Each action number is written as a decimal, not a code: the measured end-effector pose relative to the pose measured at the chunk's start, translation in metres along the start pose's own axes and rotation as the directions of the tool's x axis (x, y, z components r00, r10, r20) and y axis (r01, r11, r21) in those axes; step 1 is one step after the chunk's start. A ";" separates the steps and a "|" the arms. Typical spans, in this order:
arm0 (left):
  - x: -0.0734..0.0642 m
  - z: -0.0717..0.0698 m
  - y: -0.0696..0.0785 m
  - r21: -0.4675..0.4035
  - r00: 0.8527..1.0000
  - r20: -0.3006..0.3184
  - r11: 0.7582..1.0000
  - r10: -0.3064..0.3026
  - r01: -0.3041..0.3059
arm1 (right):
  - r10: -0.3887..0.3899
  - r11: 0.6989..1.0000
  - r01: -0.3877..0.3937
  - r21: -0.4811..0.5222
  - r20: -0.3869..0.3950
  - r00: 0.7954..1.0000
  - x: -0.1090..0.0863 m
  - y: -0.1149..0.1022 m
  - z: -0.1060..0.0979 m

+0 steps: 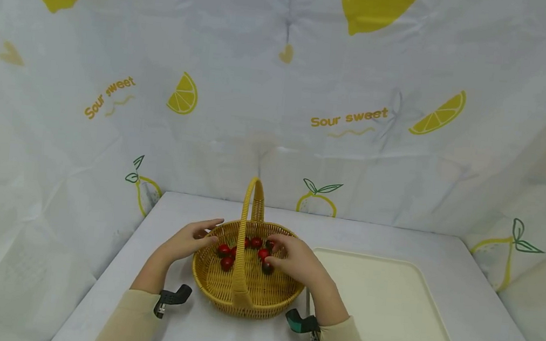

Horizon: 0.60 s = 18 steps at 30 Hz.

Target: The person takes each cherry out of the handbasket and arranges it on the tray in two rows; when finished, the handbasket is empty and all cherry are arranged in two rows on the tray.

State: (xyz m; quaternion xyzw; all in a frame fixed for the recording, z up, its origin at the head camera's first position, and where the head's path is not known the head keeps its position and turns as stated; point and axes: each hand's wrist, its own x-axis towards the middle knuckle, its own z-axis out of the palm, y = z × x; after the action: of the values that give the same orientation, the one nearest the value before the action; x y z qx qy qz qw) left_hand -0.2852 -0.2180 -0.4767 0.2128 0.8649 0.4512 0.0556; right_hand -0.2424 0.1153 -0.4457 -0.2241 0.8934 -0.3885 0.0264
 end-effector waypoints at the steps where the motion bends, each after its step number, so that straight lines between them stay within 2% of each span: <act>1: 0.000 0.000 -0.001 0.001 1.000 0.004 1.000 0.000 0.000 | 0.010 1.000 -0.010 -0.007 0.008 1.000 0.001 0.000 0.002; 10: 0.002 0.002 -0.007 0.003 1.000 0.002 1.000 -0.007 0.007 | 0.124 0.992 -0.124 0.000 0.035 0.992 0.005 -0.003 0.010; 18: 0.002 0.003 -0.005 0.005 1.000 0.001 1.000 -0.015 0.015 | 0.189 0.977 -0.178 -0.120 0.086 0.978 0.010 -0.001 0.024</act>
State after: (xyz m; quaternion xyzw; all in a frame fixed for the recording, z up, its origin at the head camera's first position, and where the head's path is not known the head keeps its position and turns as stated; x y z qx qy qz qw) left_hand -0.2872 -0.2172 -0.4822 0.2068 0.8675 0.4486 0.0589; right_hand -0.2458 0.0940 -0.4609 -0.1602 0.9282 -0.3227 0.0931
